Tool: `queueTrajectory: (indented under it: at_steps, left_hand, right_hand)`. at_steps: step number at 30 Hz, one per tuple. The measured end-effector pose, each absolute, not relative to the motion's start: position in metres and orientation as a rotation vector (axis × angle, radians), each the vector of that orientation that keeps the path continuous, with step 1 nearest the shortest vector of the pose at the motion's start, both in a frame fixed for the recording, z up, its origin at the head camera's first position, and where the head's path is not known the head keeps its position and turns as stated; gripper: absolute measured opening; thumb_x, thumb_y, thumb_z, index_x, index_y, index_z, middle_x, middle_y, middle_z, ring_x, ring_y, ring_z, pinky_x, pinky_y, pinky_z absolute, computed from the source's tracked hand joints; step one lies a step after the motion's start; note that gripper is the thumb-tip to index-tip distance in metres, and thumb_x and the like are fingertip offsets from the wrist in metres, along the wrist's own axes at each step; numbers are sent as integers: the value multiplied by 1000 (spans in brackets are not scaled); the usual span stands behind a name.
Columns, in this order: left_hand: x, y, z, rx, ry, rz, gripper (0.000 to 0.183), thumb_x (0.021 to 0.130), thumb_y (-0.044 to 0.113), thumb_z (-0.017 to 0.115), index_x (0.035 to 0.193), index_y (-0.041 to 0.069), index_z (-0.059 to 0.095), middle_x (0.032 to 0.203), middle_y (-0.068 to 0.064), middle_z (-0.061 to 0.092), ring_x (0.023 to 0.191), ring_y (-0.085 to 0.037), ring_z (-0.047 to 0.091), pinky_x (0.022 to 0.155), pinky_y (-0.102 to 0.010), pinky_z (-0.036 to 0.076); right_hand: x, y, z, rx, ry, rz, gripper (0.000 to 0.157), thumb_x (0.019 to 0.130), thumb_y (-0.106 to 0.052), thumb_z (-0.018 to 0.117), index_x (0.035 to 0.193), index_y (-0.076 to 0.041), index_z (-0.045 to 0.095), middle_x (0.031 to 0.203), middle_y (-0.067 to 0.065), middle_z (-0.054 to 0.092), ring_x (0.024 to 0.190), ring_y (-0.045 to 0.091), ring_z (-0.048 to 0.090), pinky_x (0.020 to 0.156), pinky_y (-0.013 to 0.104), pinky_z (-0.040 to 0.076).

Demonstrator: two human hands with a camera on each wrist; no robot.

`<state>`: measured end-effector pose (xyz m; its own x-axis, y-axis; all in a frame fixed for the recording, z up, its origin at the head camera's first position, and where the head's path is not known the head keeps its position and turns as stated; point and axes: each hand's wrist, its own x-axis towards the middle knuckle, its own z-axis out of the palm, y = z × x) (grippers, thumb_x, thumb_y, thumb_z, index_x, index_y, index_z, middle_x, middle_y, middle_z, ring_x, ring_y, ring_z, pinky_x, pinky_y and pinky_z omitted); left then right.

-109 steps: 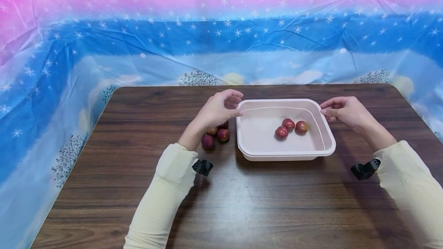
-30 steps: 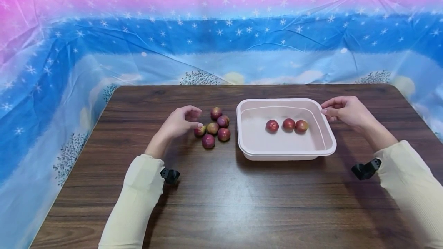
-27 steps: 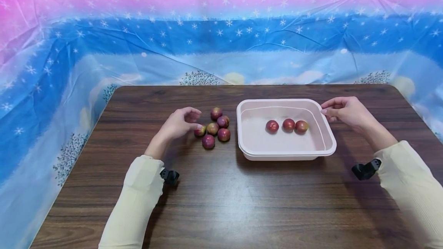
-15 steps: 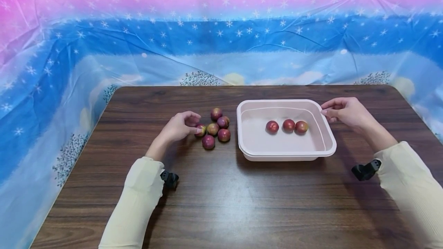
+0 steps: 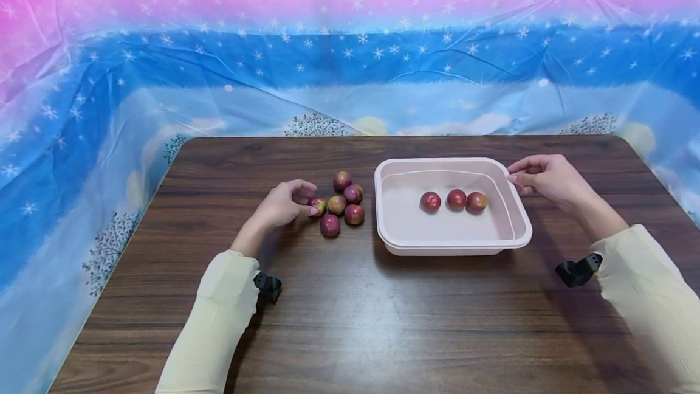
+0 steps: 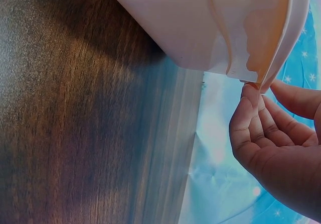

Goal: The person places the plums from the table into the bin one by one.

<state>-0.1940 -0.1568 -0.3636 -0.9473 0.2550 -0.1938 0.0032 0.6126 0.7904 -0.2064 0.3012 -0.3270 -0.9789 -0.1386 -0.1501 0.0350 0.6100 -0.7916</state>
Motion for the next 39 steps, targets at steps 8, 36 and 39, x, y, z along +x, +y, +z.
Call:
queueTrajectory:
  at_steps: [8, 36, 39]
  left_hand:
    - [-195, -156, -367, 227, 2567, 1236, 42, 83, 5, 66, 121, -3, 51, 113, -20, 58, 106, -30, 53, 92, -43, 38]
    - [-194, -155, -364, 192, 2566, 1224, 41, 83, 8, 66, 121, -1, 53, 115, -17, 58, 106, -28, 53, 91, -42, 39]
    - [-195, -155, -364, 189, 2564, 1225, 40, 84, 8, 66, 121, -1, 53, 114, -17, 58, 106, -28, 53, 91, -42, 39]
  right_hand:
    - [-206, 301, -327, -72, 2638, -1321, 36, 90, -11, 58, 113, 14, 51, 79, -2, 63, 65, 13, 59, 59, 25, 50]
    - [-207, 302, -327, -65, 2615, -1333, 36, 90, -10, 57, 115, 15, 50, 78, -2, 63, 64, 11, 58, 59, 25, 50]
    - [-207, 302, -328, -62, 2606, -1341, 36, 90, -10, 57, 116, 15, 49, 78, -3, 63, 64, 10, 58, 59, 24, 51]
